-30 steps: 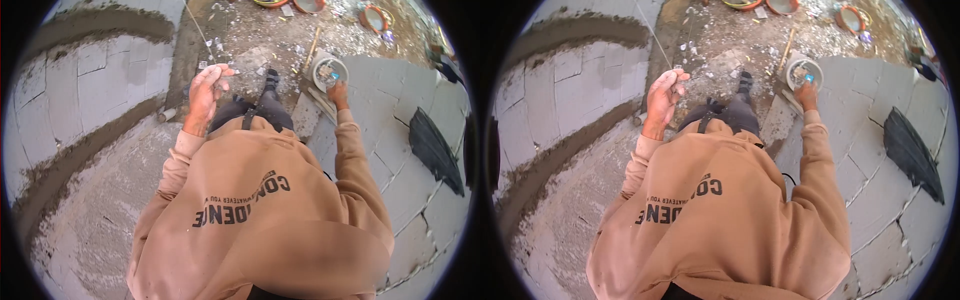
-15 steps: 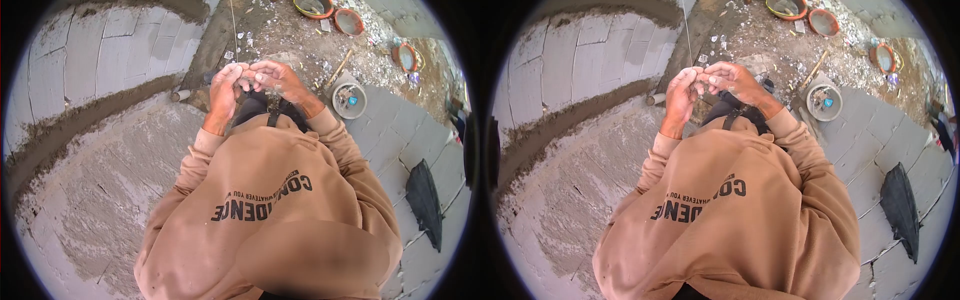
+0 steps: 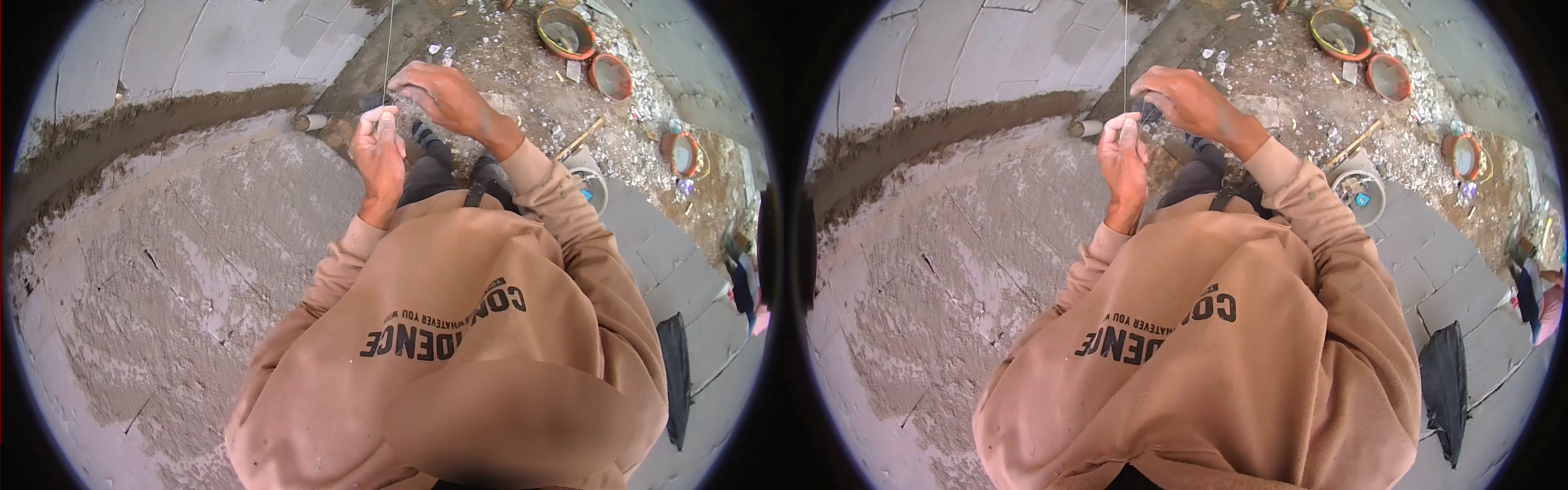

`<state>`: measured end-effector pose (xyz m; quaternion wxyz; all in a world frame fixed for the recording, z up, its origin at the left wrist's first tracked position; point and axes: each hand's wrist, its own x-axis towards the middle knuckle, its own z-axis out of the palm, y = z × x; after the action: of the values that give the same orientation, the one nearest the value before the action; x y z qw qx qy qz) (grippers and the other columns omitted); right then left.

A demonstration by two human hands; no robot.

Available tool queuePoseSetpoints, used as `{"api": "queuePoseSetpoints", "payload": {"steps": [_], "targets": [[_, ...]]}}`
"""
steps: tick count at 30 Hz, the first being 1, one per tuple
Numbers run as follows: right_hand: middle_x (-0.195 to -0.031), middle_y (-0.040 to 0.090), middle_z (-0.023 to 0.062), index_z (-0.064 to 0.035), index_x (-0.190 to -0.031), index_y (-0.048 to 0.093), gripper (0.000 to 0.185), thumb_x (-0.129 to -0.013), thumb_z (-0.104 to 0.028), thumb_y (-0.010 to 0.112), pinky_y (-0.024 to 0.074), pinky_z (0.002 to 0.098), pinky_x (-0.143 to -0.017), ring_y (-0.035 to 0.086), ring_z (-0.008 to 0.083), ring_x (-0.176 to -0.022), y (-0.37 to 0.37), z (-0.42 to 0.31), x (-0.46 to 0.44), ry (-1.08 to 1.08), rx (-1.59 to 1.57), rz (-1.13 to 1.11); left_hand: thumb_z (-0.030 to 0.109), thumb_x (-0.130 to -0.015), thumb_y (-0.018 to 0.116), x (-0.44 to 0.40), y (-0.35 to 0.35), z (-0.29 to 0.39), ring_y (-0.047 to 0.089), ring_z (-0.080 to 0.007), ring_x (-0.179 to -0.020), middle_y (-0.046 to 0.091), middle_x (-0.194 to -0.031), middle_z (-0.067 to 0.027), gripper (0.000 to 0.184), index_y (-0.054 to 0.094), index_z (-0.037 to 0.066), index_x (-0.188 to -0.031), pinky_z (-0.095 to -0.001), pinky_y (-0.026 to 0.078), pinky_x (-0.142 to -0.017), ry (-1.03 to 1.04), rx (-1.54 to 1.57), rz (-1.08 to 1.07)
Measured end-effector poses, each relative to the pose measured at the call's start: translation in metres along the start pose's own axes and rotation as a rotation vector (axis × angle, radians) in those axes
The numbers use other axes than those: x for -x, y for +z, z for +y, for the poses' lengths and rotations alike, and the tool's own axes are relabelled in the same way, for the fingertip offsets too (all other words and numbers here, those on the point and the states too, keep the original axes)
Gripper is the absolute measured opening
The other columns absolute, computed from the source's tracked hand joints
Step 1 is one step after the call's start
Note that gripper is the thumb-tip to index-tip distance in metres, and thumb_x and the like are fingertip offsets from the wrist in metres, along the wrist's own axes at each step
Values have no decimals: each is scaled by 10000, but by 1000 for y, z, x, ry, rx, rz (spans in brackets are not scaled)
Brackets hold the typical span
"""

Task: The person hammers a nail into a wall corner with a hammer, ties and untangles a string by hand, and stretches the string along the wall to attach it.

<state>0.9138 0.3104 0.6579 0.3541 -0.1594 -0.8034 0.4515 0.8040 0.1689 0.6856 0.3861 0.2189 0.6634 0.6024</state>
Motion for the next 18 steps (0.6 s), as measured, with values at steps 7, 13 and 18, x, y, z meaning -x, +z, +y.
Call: {"api": "queuePoseSetpoints", "payload": {"steps": [7, 13, 18], "targets": [[-1053, 653, 178, -9, -1152, 631, 223, -966, -129, 600, 501, 438, -861, 620, 382, -974, 42, 3, 0, 12, -133, -51, 131, -1050, 544, 6, -37, -5, 442, -24, -512, 646, -886, -16, 137, 636, 30, -1062, -204, 352, -447, -81, 22, 153], [-960, 648, 142, 15, -1014, 673, 227, -985, -191, 580, 498, 430, -817, 634, 337, -882, 49, -10, 26, 159, -157, -275, 145, -1051, 546, 8, -45, -5, 448, -26, -524, 664, -970, -25, 145, 634, 31, -1066, -202, 355, -459, -85, 4, 145], [-910, 662, 160, 0, -1061, 661, 189, -927, -84, 557, 534, 396, -827, 695, 326, -916, 54, -17, 38, 321, -384, -201, 128, -1021, 566, 13, -44, -8, 357, -29, -491, 448, -611, 60, 109, 640, 62, -1067, -212, 273, -456, -122, 33, 129]]}}
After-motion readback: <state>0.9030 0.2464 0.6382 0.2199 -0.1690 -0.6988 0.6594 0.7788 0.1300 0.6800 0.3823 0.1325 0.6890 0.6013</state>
